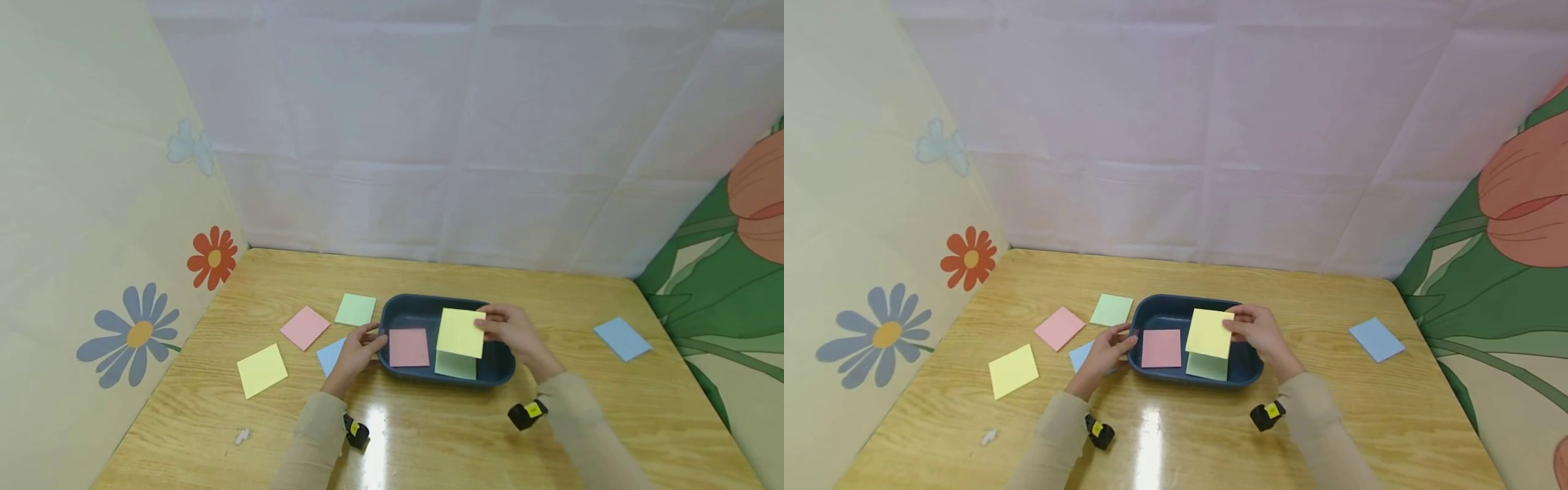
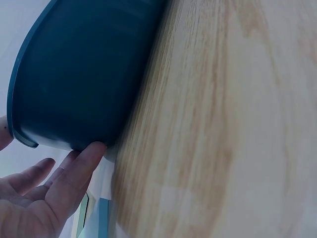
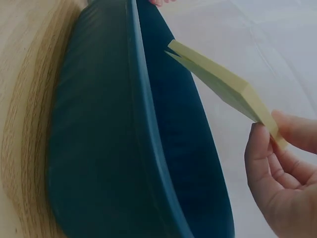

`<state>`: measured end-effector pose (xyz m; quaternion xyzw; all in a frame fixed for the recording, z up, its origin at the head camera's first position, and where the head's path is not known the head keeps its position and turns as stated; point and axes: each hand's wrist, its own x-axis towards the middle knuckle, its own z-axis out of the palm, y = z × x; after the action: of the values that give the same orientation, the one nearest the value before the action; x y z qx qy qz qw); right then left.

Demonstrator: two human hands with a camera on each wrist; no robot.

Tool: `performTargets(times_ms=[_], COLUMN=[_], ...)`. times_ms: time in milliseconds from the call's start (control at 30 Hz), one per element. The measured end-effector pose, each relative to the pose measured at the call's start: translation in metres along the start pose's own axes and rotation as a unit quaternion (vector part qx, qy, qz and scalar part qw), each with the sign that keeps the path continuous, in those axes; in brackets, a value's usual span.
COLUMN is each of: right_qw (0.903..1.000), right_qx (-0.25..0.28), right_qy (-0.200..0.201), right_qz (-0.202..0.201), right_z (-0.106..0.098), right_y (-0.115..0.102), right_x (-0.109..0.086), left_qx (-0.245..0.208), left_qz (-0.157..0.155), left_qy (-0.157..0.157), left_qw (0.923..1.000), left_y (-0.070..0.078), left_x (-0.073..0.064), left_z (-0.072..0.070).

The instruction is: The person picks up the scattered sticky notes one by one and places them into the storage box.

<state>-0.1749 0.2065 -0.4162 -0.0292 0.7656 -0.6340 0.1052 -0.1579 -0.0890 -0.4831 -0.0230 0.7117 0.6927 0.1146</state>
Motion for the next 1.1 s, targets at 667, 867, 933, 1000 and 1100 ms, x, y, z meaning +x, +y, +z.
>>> performTargets(times_ms=[667,867,933,1000,1100], right_qw=[0.9990,0.9981,0.9980,0.9978,0.9975], right_qx=[-0.008,-0.028,-0.033,-0.035,-0.040], right_qy=[-0.038,-0.044,-0.043,-0.044,-0.044], right_qz=[0.023,0.032,0.032,0.034,0.039], right_z=[0.024,0.030,0.031,0.033,0.034], right_y=[0.005,0.007,0.009,0.010,0.011], right_x=[0.011,0.012,0.013,0.013,0.014], left_qx=[0.003,0.007,0.007,0.004,0.005], left_qz=[0.003,0.000,0.000,-0.005,-0.007], left_qy=[-0.005,0.006,0.004,0.005,0.003], left_qw=[1.0000,1.0000,1.0000,1.0000,1.0000], left_y=[0.009,-0.001,-0.002,-0.002,-0.002], left_x=[-0.005,0.002,0.001,0.001,0.002], left_z=[0.000,0.000,0.000,0.000,0.000])
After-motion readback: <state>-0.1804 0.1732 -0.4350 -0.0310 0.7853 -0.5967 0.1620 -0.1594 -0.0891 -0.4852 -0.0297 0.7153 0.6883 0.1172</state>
